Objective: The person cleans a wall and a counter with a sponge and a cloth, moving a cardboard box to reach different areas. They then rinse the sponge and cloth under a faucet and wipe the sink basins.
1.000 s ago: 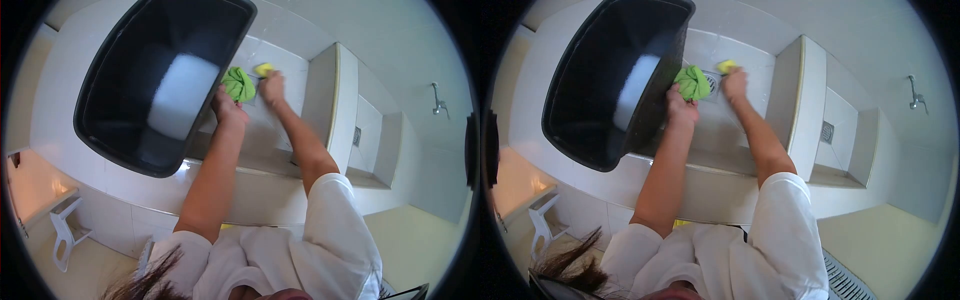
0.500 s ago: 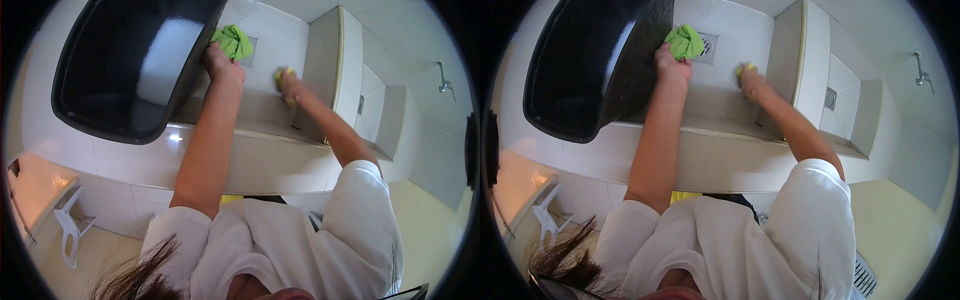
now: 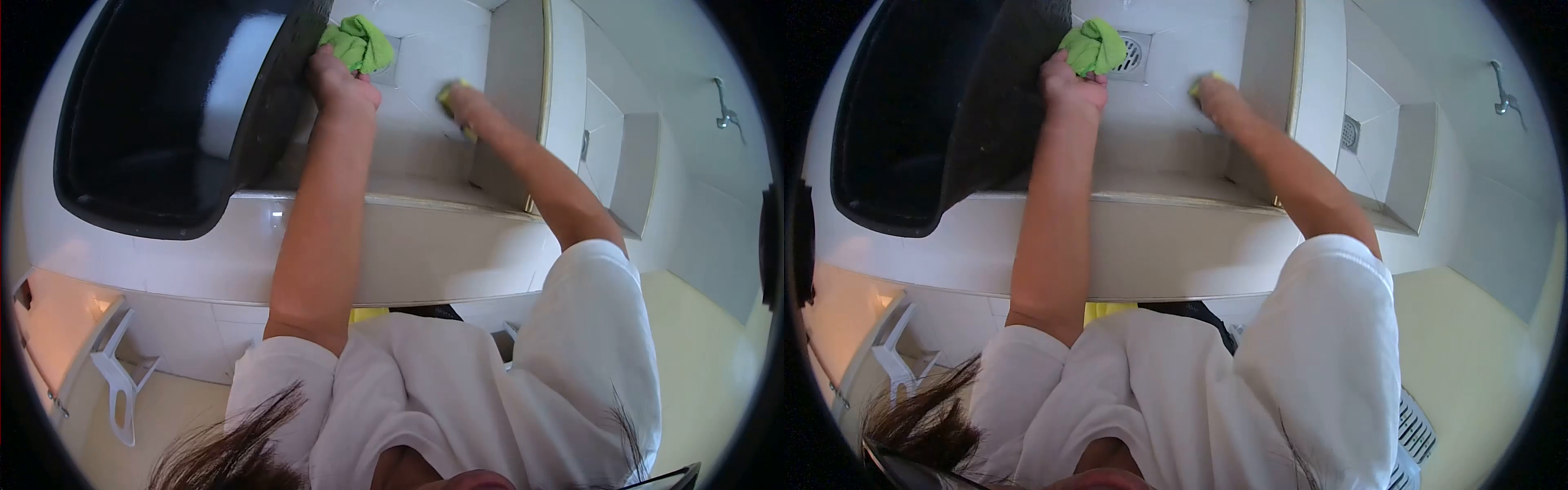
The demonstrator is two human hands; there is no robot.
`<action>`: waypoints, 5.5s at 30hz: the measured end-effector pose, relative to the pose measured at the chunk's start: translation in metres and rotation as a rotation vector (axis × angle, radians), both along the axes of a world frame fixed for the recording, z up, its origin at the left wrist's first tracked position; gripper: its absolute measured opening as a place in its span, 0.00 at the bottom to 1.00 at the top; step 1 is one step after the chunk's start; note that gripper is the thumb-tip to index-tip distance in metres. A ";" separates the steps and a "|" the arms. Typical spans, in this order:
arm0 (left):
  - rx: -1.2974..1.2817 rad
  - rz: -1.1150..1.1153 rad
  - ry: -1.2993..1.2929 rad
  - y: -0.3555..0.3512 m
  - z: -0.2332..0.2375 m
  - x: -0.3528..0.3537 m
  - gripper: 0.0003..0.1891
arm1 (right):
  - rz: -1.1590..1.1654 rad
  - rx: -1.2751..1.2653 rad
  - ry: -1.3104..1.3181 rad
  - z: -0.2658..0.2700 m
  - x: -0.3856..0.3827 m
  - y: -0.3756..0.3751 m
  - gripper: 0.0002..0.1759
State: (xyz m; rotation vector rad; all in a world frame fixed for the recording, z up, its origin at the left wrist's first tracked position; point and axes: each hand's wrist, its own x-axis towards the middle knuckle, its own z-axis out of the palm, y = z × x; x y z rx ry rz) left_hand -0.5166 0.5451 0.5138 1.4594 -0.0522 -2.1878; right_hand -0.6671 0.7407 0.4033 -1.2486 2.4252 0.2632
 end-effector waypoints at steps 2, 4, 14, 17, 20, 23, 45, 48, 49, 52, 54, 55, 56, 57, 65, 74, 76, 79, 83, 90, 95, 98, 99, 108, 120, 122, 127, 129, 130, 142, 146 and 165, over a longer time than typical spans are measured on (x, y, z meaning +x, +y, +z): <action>0.010 -0.004 0.002 0.001 0.003 0.000 0.17 | -0.064 0.349 -0.178 0.023 0.034 0.009 0.14; 0.010 0.001 0.002 -0.001 0.003 0.001 0.17 | -0.076 0.368 -0.168 0.019 0.061 0.021 0.16; 0.022 0.000 -0.015 -0.010 -0.013 0.001 0.14 | -0.576 0.107 -0.616 0.009 0.131 -0.092 0.29; -0.018 -0.028 -0.027 -0.008 -0.003 0.001 0.12 | -0.375 -0.130 -0.621 0.031 0.100 -0.116 0.24; -0.018 0.002 0.035 -0.008 -0.013 0.005 0.13 | -0.228 -0.057 -0.436 0.045 0.067 -0.130 0.13; 0.009 -0.018 0.042 -0.007 -0.011 0.000 0.11 | 0.056 0.000 -0.269 0.083 0.040 -0.055 0.17; -0.208 -0.092 0.426 -0.009 0.002 0.000 0.15 | 0.474 -0.169 -0.366 0.015 0.081 -0.043 0.24; -0.245 -0.098 0.430 -0.009 0.005 0.002 0.17 | 0.603 -0.293 -0.552 0.013 0.135 -0.066 0.24; -0.260 -0.109 0.413 -0.008 0.005 0.004 0.18 | 0.624 -0.337 -0.539 0.002 0.148 -0.088 0.23; -0.340 -0.287 0.008 -0.004 0.016 0.004 0.18 | 0.607 -0.510 -0.375 0.014 0.152 -0.117 0.21; -0.630 -0.460 -0.094 -0.003 0.008 0.010 0.19 | 0.290 -0.503 -0.540 0.033 0.128 -0.127 0.20; -0.650 -0.453 -0.069 -0.003 0.008 0.010 0.19 | 0.145 -0.575 -0.537 0.023 0.107 -0.128 0.19; -0.703 -0.486 -0.123 -0.002 0.008 0.010 0.19 | 0.004 -0.646 -0.537 0.005 0.080 -0.126 0.18; -0.754 -0.517 -0.183 0.001 0.010 0.005 0.20 | 0.122 -0.557 -0.272 -0.007 0.041 -0.116 0.16; -0.829 -0.452 -0.179 -0.001 0.009 0.002 0.21 | -0.211 -0.270 0.265 0.008 -0.130 -0.086 0.16; -0.692 -0.349 -0.052 -0.002 0.010 0.003 0.16 | 0.103 0.100 -0.044 0.023 0.029 0.008 0.15; -0.689 -0.310 -0.018 0.000 0.008 0.003 0.16 | -0.214 0.029 -0.248 0.026 0.059 0.019 0.14; -0.709 -0.313 -0.043 0.000 0.014 -0.003 0.15 | -0.256 0.087 -0.341 0.044 0.080 0.022 0.12; -0.665 -0.312 -0.043 0.004 0.015 -0.003 0.15 | -0.037 0.010 -0.305 0.020 0.107 0.001 0.10; -0.695 -0.348 -0.125 0.003 0.008 0.000 0.22 | 0.120 -0.469 -0.829 0.059 0.162 -0.116 0.17; -0.657 -0.382 -0.133 0.005 0.014 0.001 0.21 | 0.210 -0.250 -0.369 0.033 0.137 -0.114 0.15; -0.665 -0.395 -0.123 0.003 0.008 -0.001 0.20 | 0.060 -0.309 -0.054 -0.013 0.023 -0.107 0.10; -0.670 -0.402 -0.125 0.001 0.005 -0.001 0.20 | -0.003 -0.338 0.051 -0.010 -0.011 -0.110 0.11; -0.653 -0.368 -0.121 0.004 0.014 -0.002 0.16 | -0.112 -0.082 0.272 0.008 -0.047 -0.062 0.13; -0.666 -0.342 -0.122 0.003 0.014 0.000 0.13 | 0.471 0.509 0.138 0.095 0.057 0.027 0.11; -0.684 -0.341 -0.120 0.001 0.008 0.000 0.13 | 0.670 0.047 0.244 0.061 -0.027 0.034 0.11; -0.738 -0.275 -0.066 0.002 0.008 -0.003 0.16 | 0.287 0.583 0.784 0.109 -0.150 -0.088 0.20; -0.723 -0.284 -0.064 0.003 0.011 -0.001 0.17 | 0.344 0.407 0.878 0.132 -0.144 -0.077 0.17; -0.728 -0.312 -0.077 0.004 0.003 -0.003 0.16 | 0.428 0.243 0.957 0.123 -0.150 -0.060 0.13; -0.854 -0.361 -0.006 0.009 0.021 -0.004 0.16 | 0.258 0.353 -0.431 0.150 0.095 0.044 0.15; -1.085 -0.455 -0.104 0.008 0.029 0.001 0.21 | 0.405 -0.141 -0.617 0.103 0.160 -0.065 0.18; -1.450 -1.536 -0.266 0.011 0.036 -0.007 0.13 | -0.055 -0.078 -0.314 0.087 0.089 0.048 0.17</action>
